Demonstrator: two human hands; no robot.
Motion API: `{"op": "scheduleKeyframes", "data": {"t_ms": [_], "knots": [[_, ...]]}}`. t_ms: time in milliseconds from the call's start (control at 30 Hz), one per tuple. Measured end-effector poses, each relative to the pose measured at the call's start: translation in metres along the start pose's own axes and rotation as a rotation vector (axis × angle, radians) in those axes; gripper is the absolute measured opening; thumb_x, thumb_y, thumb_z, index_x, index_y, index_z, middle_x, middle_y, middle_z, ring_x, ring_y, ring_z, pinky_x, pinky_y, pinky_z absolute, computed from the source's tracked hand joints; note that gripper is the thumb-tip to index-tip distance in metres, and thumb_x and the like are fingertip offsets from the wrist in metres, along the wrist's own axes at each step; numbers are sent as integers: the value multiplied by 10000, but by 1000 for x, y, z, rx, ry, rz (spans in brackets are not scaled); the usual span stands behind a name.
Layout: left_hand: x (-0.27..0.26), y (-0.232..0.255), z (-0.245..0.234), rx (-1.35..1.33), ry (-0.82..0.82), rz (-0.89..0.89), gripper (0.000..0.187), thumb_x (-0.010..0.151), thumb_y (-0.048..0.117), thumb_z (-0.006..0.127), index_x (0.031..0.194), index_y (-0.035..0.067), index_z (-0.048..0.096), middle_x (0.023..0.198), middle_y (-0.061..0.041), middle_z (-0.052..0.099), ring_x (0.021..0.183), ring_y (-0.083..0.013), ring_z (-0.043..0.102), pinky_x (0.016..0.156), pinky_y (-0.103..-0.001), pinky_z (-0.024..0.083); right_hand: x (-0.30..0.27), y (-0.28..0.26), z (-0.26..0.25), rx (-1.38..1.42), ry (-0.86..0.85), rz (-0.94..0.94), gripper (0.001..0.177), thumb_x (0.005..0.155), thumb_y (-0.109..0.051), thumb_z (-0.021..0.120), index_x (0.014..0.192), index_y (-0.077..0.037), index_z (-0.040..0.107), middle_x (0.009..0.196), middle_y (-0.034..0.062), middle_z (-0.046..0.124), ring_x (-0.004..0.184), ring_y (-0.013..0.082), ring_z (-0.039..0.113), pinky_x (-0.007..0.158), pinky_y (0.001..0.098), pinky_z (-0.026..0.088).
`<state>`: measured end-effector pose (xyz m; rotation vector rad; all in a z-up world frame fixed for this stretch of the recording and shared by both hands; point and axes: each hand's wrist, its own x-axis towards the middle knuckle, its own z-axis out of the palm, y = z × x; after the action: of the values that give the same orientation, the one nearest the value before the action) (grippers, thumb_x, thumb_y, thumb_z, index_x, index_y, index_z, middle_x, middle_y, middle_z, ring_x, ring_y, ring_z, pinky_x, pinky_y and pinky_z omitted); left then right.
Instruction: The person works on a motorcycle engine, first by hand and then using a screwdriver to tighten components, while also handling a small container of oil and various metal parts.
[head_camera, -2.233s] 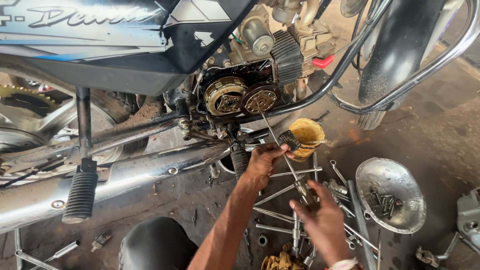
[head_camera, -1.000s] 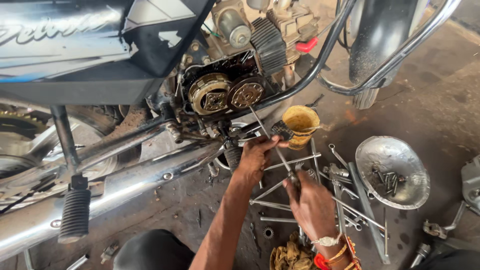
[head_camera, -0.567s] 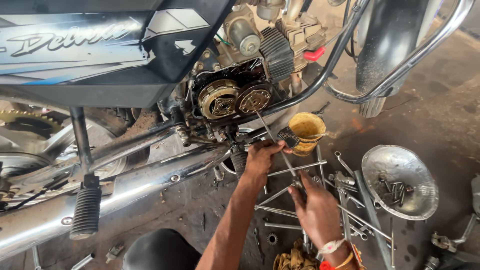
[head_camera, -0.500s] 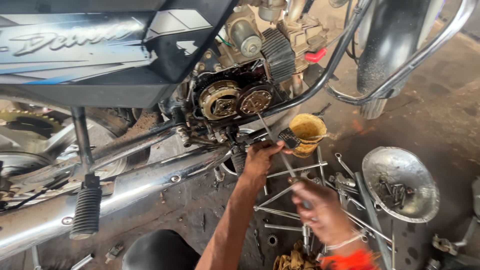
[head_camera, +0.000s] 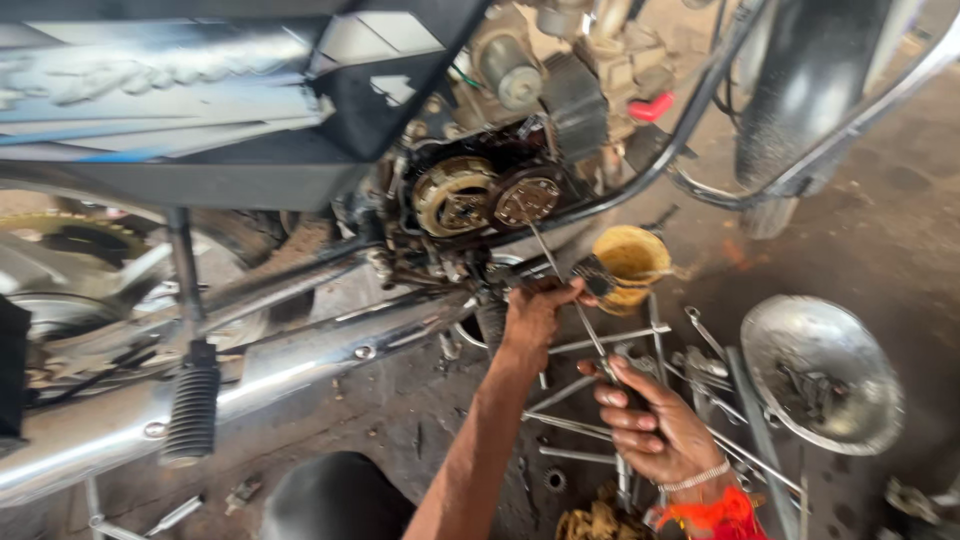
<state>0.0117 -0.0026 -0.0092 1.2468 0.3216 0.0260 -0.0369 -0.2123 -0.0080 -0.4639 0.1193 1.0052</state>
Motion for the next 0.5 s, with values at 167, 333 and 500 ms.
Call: {"op": "scheduleKeyframes", "data": {"t_ms": [167,333,500], "knots": [[0,5,7,-129,8,76,233,902,175,791,928,-54,754,842,-79,777,731,-158,671,722,-288,517,-5,15,45,-889,705,-310,391,929,-248,691,1176,49,633,759,94,618,491,97,552,358,234,373],[1,7,11,-282,-28,-4,212,855,155,773,937,-36,733,797,-93,766,706,-184,695,722,-329,554,-4,14,24,-467,460,-206,391,894,-320,733,1170,-45,694,684,19,615,407,23,455,280,169,322],[5,0,7,-173,-24,20,213,898,190,770,942,-17,742,813,-84,763,724,-168,622,753,-364,461,-4,6,21,70,44,-57,460,975,-288,715,1255,76,683,725,49,653,457,48,477,324,216,380]]}}
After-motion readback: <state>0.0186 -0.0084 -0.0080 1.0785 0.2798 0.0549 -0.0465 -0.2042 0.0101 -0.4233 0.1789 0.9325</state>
